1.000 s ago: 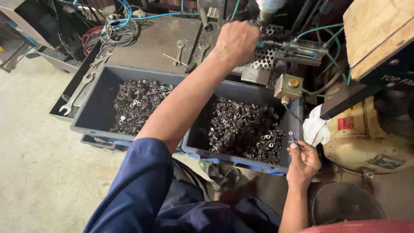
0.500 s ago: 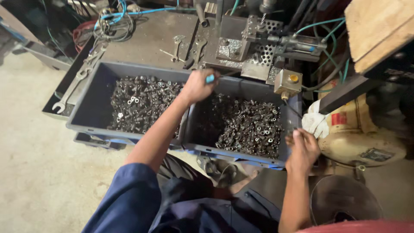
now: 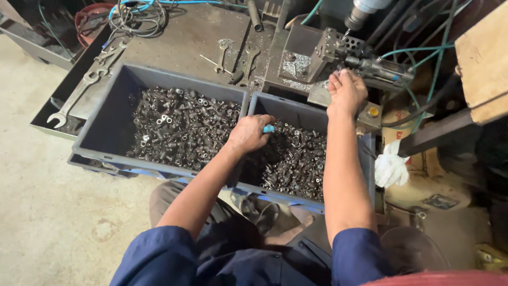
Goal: The person sits at a machine-shop bench and sorts small black metal fittings by hand from one plastic bin into a second bin, occasionally reaching to the adjacent drill/tapping machine to place or remove a part. The person continues transferring fittings between the bins throughout the episode.
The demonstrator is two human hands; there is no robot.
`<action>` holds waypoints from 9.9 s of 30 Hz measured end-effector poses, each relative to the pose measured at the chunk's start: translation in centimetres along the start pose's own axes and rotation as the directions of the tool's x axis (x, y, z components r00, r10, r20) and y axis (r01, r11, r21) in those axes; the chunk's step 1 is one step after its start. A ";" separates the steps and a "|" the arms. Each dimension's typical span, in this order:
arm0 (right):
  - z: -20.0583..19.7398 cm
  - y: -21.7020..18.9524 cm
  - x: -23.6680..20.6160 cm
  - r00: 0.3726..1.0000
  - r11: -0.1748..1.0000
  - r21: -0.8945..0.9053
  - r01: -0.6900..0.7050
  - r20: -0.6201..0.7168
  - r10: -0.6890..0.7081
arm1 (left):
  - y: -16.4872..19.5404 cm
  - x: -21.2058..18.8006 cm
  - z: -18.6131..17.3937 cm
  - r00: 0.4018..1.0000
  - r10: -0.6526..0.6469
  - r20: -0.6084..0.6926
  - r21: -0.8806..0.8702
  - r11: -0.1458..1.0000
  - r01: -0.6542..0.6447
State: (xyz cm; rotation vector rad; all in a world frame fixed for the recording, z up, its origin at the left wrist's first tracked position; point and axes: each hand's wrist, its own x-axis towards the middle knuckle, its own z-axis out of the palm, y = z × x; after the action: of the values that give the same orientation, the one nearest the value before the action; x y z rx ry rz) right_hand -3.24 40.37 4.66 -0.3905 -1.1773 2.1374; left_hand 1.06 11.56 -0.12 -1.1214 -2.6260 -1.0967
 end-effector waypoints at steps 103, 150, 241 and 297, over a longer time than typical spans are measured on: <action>-20.9 -6.3 -18.7 0.994 0.899 -0.431 0.073 0.106 -0.030 | 4.5 -4.5 -2.1 0.999 0.037 0.017 -0.014 0.999 -0.037; -23.4 -3.4 -18.4 0.977 0.921 -0.333 0.203 0.135 -0.166 | 7.5 7.6 -6.9 0.950 0.187 -0.250 0.099 0.981 -0.167; -18.2 -5.8 -23.2 0.859 0.025 -0.903 0.428 0.398 -0.322 | -14.7 -7.4 -10.1 0.937 -0.336 -0.099 0.749 0.595 0.293; -16.6 -2.9 -25.2 0.925 0.898 -0.439 0.009 0.345 0.160 | -16.1 -7.6 -9.8 0.834 -0.437 -0.337 0.616 0.568 0.546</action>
State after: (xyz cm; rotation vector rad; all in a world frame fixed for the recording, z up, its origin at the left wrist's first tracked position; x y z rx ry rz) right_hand 25.46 35.11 -3.40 -0.2231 -1.9041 2.0591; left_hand -5.88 -6.93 -4.75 -0.1235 -2.8645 -0.1024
